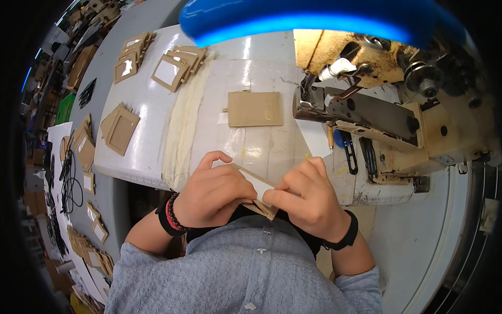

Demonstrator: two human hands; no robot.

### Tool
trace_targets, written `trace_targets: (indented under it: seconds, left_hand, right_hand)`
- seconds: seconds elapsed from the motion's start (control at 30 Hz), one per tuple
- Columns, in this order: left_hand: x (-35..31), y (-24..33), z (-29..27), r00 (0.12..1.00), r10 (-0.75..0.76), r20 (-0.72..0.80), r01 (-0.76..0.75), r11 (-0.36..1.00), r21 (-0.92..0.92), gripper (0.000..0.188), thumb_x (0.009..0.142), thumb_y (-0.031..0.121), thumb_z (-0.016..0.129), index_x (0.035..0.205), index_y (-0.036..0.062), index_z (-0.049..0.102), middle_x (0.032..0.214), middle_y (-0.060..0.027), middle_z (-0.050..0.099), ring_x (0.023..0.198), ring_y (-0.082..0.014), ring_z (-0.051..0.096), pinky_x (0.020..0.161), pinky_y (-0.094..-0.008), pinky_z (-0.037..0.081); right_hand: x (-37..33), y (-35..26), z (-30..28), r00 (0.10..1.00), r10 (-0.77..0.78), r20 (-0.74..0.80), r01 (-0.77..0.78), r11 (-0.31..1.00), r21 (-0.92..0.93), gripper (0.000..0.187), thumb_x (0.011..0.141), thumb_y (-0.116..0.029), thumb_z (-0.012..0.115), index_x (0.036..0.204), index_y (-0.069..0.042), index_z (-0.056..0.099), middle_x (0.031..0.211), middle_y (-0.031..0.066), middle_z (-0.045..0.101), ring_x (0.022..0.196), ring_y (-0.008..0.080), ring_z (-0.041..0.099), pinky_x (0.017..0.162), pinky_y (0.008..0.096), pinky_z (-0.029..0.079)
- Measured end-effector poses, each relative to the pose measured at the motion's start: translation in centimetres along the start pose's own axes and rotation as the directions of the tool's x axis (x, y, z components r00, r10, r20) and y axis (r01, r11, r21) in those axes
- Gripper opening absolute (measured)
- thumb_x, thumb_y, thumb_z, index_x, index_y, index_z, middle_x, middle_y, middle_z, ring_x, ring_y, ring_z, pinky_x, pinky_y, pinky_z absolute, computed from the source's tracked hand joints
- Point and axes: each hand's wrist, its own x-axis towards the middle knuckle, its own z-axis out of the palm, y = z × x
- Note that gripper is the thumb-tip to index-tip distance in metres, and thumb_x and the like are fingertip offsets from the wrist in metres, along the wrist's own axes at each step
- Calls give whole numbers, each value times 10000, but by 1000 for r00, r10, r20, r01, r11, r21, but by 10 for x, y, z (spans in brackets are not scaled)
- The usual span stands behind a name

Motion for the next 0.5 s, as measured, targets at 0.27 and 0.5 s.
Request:
trace_targets:
  seconds: [0.27, 0.5]
  left_hand:
    - [6, -13, 5, 988, -119, 98, 124, 991, -49, 79, 859, 71, 705, 910, 105, 655, 767, -31, 645, 746, -221, 627, 933, -414, 426]
    - [5, -18, 11, 983, -159, 94, 168, 981, -101, 40, 872, 96, 701, 890, 91, 665, 737, -51, 644, 731, -234, 631, 905, -412, 431]
  right_hand:
    - [-14, 26, 33, 981, 192, 40, -191, 890, 415, 232, 703, 84, 768, 872, -70, 732, 763, 45, 559, 713, 215, 534, 650, 317, 438]
    - [-27, 20, 43, 774, 598, 209, -501, 378, 778, 183, 900, 32, 706, 1079, 56, 676, 931, 106, 729, 948, 170, 708, 853, 269, 548]
